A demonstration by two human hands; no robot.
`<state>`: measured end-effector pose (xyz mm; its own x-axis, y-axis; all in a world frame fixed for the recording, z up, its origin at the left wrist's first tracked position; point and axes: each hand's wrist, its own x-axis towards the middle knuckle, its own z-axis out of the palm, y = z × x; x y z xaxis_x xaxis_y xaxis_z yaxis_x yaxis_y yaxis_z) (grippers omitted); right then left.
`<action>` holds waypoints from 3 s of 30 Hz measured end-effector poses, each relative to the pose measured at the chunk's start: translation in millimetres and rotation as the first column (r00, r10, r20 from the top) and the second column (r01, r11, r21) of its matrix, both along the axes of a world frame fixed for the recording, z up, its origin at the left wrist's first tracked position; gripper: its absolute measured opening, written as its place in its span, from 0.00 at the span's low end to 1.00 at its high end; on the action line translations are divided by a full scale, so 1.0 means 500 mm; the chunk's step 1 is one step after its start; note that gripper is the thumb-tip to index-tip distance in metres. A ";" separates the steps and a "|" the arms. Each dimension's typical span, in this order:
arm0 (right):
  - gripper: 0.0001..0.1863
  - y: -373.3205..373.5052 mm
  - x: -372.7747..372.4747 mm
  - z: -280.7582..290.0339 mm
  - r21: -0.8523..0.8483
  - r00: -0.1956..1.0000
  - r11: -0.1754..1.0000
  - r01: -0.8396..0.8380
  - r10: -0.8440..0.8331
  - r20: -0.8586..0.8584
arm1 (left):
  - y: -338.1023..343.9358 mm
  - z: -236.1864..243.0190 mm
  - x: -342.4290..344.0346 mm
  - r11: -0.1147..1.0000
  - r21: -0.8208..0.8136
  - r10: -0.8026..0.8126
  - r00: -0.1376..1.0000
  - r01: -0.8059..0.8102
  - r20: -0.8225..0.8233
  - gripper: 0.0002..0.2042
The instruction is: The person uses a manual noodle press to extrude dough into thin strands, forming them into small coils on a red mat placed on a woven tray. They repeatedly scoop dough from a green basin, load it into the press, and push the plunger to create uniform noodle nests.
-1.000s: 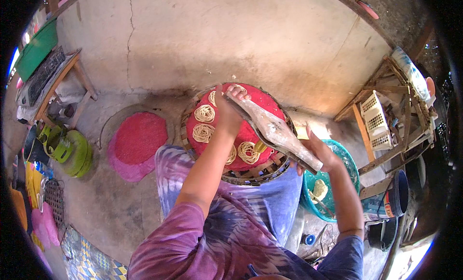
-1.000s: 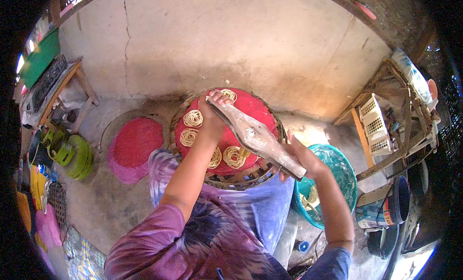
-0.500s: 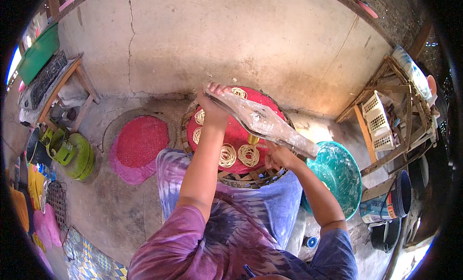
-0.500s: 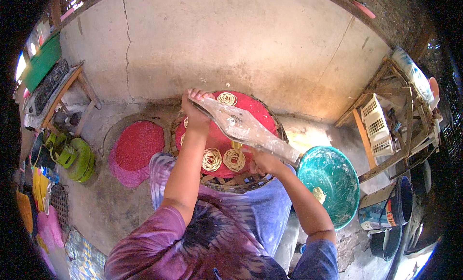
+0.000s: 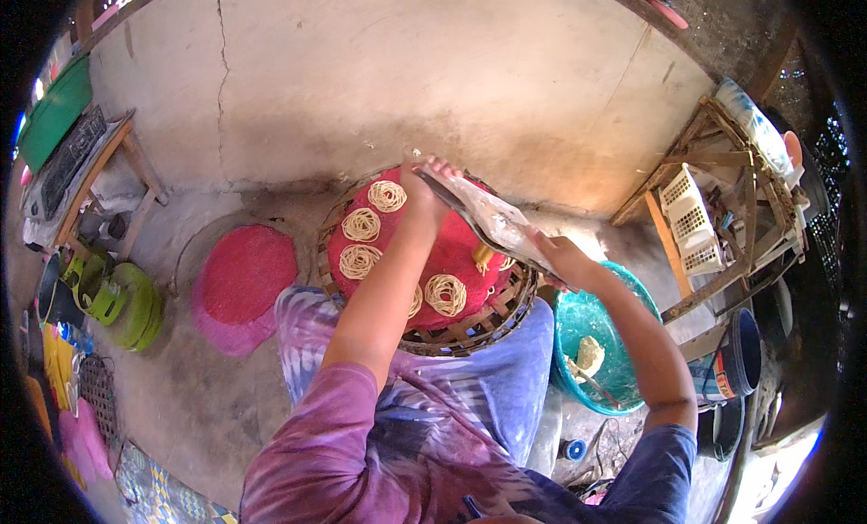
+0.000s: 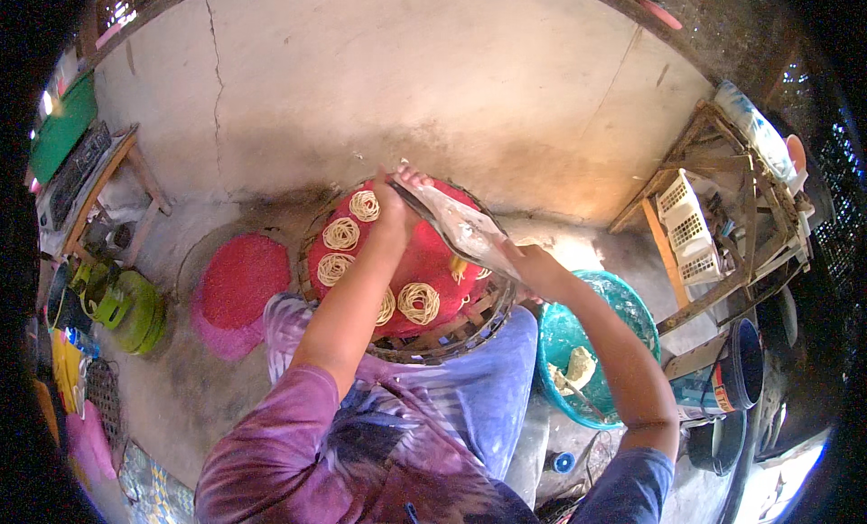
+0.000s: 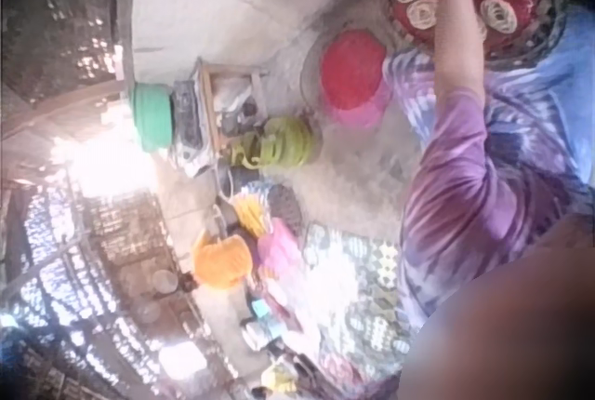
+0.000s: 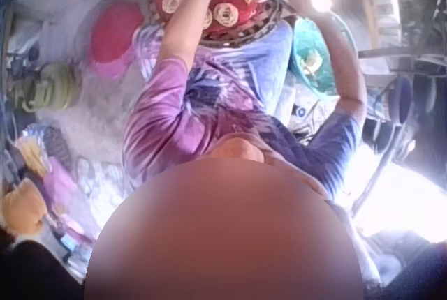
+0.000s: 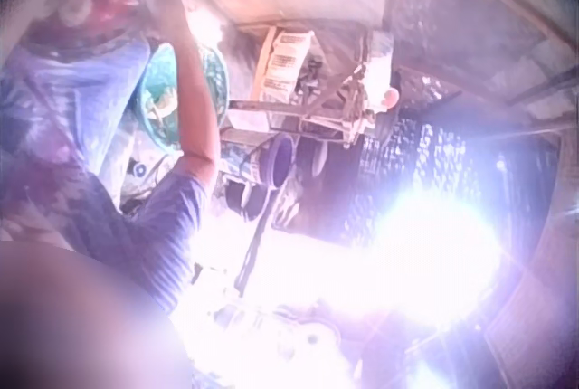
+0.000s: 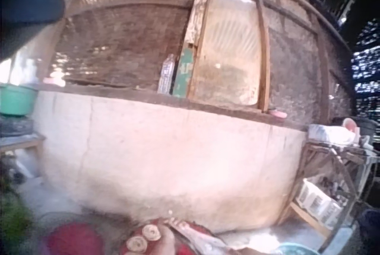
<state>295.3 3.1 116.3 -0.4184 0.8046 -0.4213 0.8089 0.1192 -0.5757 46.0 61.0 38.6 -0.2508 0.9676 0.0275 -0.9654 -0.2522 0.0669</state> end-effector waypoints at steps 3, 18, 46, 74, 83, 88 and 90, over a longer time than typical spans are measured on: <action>0.42 -0.011 -0.009 0.003 0.078 0.998 0.996 0.046 -0.043 -0.041 | 0.004 0.010 -0.024 0.999 0.044 -0.004 0.997 0.007 -0.071 0.26; 0.41 -0.029 0.008 0.012 0.067 0.995 0.993 0.096 -0.095 -0.009 | -0.028 0.045 -0.017 0.996 -0.089 0.020 0.999 -0.024 -0.047 0.22; 0.26 0.064 -0.010 -0.214 0.053 0.918 0.952 -0.300 0.304 -0.255 | -0.028 0.012 -0.054 0.939 0.343 -0.056 0.986 -0.002 0.158 0.22; 0.33 -0.139 -0.073 -0.014 0.744 0.468 0.600 -0.295 0.769 -0.435 | -0.404 -0.063 0.079 0.488 -0.455 -0.706 0.031 0.745 -0.707 0.13; 0.16 -0.253 -0.106 0.159 0.877 0.466 0.474 -0.083 0.796 -0.386 | -0.410 0.178 0.085 0.831 0.085 0.302 -0.318 0.549 -0.899 0.10; 0.09 -0.157 -0.066 0.144 0.540 0.538 0.801 0.260 0.344 -0.770 | -0.414 0.172 0.045 0.996 -0.089 0.002 -0.965 0.026 -0.264 0.14; 0.08 -0.121 -0.001 0.152 0.403 0.559 0.823 0.400 0.129 -0.819 | -0.422 0.157 0.002 0.992 0.105 -0.047 -0.982 -0.067 -0.183 0.15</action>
<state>294.7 -57.2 192.5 -0.2176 0.8412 0.4950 0.0815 0.5210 -0.8496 47.1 -149.9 116.9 0.1863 0.9750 0.1207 0.9768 -0.1971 0.0843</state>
